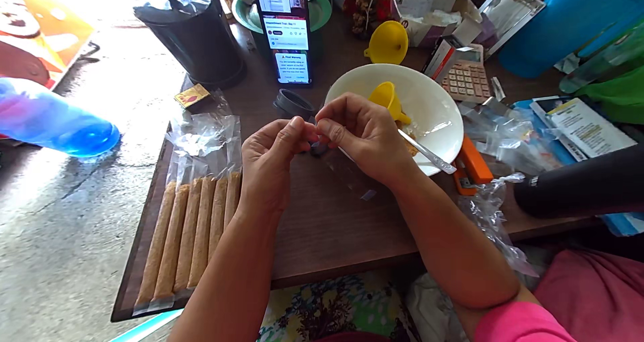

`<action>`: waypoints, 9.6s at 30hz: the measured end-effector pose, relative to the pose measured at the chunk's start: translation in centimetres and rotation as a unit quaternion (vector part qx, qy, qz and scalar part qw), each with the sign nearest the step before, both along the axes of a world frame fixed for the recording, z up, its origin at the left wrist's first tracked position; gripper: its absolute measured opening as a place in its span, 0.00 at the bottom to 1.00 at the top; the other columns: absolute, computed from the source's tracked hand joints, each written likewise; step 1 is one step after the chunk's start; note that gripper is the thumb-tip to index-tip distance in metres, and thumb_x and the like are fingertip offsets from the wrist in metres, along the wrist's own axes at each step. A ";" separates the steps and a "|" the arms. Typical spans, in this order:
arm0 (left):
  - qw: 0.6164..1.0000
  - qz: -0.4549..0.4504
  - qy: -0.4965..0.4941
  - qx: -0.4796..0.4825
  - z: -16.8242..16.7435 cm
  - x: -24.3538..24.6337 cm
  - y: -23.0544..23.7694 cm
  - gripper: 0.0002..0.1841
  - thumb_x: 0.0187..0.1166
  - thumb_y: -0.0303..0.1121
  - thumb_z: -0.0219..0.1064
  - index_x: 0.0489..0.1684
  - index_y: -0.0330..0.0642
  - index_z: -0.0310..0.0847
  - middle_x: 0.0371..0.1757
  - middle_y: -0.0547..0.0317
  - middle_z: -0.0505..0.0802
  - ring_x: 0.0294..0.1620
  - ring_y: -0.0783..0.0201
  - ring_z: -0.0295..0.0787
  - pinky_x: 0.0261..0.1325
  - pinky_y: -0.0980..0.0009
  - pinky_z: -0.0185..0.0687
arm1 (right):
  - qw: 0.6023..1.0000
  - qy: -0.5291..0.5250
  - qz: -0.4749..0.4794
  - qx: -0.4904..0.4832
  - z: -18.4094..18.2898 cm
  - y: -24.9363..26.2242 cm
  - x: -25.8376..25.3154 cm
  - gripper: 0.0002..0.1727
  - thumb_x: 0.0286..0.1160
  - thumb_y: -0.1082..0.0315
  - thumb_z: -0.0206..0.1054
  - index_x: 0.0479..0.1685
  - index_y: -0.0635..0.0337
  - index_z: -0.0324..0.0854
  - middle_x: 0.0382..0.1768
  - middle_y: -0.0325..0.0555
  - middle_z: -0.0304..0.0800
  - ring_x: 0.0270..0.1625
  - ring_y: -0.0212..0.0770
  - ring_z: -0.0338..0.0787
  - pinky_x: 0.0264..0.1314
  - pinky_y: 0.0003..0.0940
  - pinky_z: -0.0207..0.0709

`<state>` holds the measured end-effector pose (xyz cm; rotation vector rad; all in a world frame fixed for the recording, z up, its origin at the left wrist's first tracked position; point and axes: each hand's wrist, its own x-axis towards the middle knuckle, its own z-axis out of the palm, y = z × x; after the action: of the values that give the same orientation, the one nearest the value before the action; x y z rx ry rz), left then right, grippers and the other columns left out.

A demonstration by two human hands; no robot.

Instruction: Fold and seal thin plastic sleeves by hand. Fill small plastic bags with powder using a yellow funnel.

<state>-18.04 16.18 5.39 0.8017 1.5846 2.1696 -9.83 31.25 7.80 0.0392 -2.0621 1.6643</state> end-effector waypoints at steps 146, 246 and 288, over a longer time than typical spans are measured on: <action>0.993 -0.099 -0.024 0.056 -0.4 -0.5 -0.1 0.03 0.81 0.39 0.71 0.41 0.55 0.89 0.40 0.72 0.93 0.40 0.77 0.89 0.50 0.79 0.86 | 0.988 -0.002 0.080 -0.133 0.6 -0.6 0.4 0.03 0.80 0.77 0.65 0.46 0.68 0.81 0.36 0.41 0.86 0.31 0.26 0.86 0.35 0.19 0.84; 0.995 -0.080 -0.033 0.048 -0.4 -0.2 -0.2 0.11 0.86 0.35 0.59 0.35 0.50 0.88 0.34 0.68 0.90 0.37 0.75 0.87 0.49 0.78 0.84 | 0.998 -0.005 0.042 -0.038 0.0 -0.6 0.2 0.05 0.80 0.75 0.62 0.45 0.65 0.82 0.35 0.41 0.88 0.31 0.27 0.86 0.34 0.20 0.83; 0.994 -0.082 -0.040 0.056 -0.4 -0.1 -0.1 0.10 0.85 0.39 0.65 0.34 0.52 0.88 0.34 0.69 0.90 0.37 0.75 0.87 0.50 0.78 0.85 | 0.999 -0.010 0.044 -0.024 0.1 -0.6 0.2 0.04 0.81 0.74 0.63 0.45 0.65 0.82 0.34 0.40 0.87 0.31 0.26 0.86 0.33 0.20 0.82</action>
<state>-18.19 16.08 5.02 0.8341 1.3212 2.1583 -9.63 30.65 7.87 0.0979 -2.0623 1.7718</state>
